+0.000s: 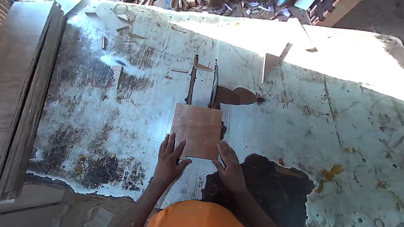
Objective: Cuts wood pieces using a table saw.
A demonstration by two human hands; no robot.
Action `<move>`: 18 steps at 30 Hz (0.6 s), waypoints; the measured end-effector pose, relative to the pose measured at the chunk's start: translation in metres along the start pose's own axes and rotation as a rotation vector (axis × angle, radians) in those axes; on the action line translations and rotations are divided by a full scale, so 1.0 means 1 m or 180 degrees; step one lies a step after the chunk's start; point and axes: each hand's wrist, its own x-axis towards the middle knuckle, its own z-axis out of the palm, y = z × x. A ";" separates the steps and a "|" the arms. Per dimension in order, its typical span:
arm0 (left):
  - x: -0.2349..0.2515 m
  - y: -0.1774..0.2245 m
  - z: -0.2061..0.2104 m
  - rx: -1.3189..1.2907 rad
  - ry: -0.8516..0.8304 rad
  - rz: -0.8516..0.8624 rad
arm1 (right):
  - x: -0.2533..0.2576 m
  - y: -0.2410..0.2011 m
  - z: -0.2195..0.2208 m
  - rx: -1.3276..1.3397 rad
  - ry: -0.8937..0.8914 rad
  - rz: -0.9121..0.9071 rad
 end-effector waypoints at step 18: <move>0.014 -0.002 0.001 0.0038 -0.0032 -0.0003 | 0.011 0.000 0.000 -0.0105 0.0015 -0.0024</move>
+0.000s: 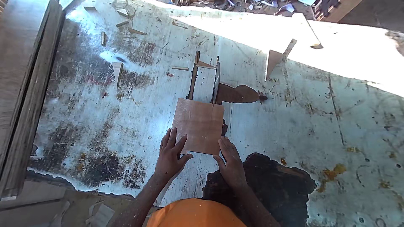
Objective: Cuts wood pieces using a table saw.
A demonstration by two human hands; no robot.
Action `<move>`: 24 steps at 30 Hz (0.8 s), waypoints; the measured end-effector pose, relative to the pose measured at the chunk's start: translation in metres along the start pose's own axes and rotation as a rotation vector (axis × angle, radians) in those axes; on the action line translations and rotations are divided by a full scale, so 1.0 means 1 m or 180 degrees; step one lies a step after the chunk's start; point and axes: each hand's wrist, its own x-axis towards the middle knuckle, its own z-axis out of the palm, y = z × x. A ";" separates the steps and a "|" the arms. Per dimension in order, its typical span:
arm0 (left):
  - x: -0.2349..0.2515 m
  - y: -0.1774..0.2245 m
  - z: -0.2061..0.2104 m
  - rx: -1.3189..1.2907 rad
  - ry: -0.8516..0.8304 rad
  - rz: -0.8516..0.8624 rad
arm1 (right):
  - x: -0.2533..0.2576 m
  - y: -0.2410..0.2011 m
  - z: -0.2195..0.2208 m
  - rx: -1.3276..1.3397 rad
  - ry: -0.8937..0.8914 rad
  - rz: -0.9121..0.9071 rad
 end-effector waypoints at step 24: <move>0.045 0.001 0.002 0.0049 -0.0054 0.0049 | 0.044 0.011 -0.005 0.0017 -0.0025 -0.0057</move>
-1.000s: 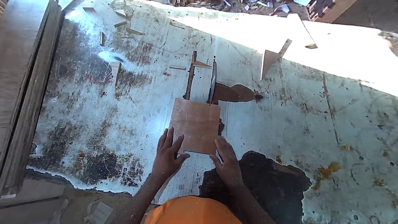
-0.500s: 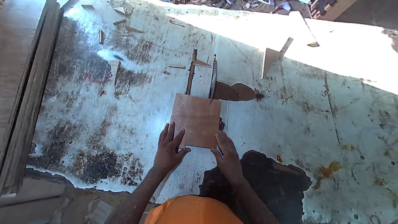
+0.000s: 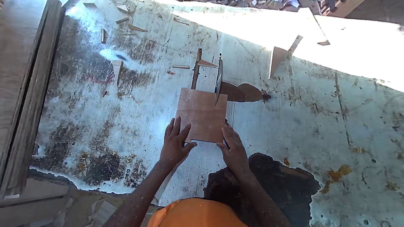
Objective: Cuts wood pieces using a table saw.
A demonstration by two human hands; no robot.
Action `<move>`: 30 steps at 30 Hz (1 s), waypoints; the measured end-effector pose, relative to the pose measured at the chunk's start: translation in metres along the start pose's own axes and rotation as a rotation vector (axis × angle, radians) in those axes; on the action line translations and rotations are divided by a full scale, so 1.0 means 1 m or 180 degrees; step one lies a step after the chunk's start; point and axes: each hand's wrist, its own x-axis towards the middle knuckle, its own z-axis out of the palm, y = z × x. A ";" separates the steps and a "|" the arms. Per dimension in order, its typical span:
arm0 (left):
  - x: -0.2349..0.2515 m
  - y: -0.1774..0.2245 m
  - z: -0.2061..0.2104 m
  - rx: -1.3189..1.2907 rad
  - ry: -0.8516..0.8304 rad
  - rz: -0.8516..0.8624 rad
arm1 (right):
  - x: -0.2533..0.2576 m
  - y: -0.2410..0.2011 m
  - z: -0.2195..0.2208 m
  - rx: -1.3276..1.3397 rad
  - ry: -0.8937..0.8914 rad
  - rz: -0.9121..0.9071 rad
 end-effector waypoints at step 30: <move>0.126 -0.004 0.002 -0.0038 -0.0092 -0.0001 | 0.127 0.028 -0.028 -0.0210 -0.0359 0.0089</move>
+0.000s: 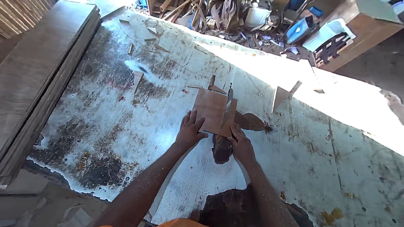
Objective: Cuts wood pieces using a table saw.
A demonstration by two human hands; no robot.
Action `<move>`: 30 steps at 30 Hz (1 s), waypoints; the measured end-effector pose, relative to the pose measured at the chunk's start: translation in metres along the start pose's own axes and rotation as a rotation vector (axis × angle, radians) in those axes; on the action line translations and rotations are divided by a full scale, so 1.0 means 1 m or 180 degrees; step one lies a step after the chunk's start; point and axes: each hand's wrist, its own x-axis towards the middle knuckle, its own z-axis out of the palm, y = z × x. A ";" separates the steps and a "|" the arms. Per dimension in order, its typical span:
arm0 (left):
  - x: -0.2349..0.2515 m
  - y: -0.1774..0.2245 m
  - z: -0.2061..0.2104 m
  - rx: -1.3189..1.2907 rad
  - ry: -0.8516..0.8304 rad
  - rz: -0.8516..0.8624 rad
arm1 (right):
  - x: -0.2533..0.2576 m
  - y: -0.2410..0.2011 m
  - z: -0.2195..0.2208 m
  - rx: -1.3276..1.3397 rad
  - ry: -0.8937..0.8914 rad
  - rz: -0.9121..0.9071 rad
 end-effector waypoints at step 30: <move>-0.157 -0.056 -0.034 0.0281 0.0519 -0.0476 | -0.069 0.058 -0.013 -0.0675 0.0728 0.0103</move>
